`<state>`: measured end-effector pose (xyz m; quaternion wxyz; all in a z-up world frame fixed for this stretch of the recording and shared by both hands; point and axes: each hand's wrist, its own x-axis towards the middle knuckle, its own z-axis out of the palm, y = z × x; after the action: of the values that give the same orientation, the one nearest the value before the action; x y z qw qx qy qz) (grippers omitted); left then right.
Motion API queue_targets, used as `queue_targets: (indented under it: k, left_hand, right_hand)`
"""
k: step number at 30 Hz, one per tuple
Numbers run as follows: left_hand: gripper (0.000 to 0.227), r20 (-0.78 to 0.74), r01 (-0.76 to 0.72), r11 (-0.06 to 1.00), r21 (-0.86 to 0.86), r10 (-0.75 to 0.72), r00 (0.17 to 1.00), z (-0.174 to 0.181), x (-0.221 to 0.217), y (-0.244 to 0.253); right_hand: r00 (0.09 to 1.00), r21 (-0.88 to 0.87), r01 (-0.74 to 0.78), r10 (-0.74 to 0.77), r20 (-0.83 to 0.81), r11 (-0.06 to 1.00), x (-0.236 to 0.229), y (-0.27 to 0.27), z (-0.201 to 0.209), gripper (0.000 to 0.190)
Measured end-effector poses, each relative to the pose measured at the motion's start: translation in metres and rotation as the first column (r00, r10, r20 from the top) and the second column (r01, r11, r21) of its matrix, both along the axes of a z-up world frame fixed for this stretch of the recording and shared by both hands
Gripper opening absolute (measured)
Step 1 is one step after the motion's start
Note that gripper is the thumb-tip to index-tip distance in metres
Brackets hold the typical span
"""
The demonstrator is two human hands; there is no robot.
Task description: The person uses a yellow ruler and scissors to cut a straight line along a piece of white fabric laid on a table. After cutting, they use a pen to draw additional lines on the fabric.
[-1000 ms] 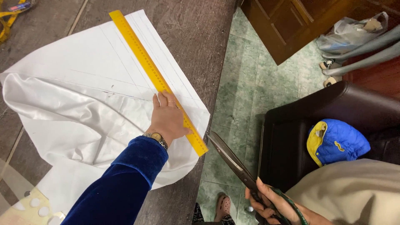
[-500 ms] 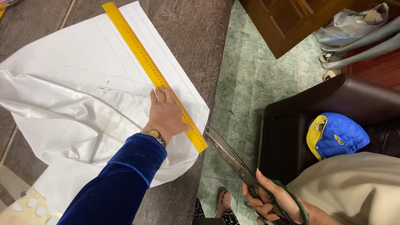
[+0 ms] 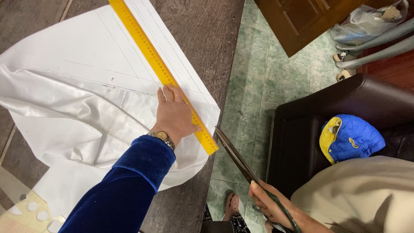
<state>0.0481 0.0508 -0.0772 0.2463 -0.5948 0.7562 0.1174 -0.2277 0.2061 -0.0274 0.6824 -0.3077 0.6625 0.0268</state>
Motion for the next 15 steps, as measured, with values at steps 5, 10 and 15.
queue_targets:
  k: [5, 10, 15]
  left_hand:
    - [0.103, 0.001, 0.007, 0.999, -0.037, -0.006, 1.000, -0.010, 0.001, 0.000]
    - [0.100, -0.015, 0.001, 0.999, -0.034, -0.001, 1.000, -0.010, 0.001, 0.000]
    - [0.104, 0.007, 0.004, 0.999, -0.037, -0.004, 1.000, -0.013, 0.000, -0.001]
  right_hand:
    - [0.996, -0.019, 0.094, -0.094, -0.005, 0.995, 0.023, 0.001, 0.019, 0.033]
    - [0.992, 0.102, 0.062, -0.050, -0.113, 0.993, 0.021, 0.007, -0.001, 0.056]
    - [0.978, 0.146, 0.127, -0.099, -0.182, 0.981, 0.034, 0.001, 0.007, 0.084]
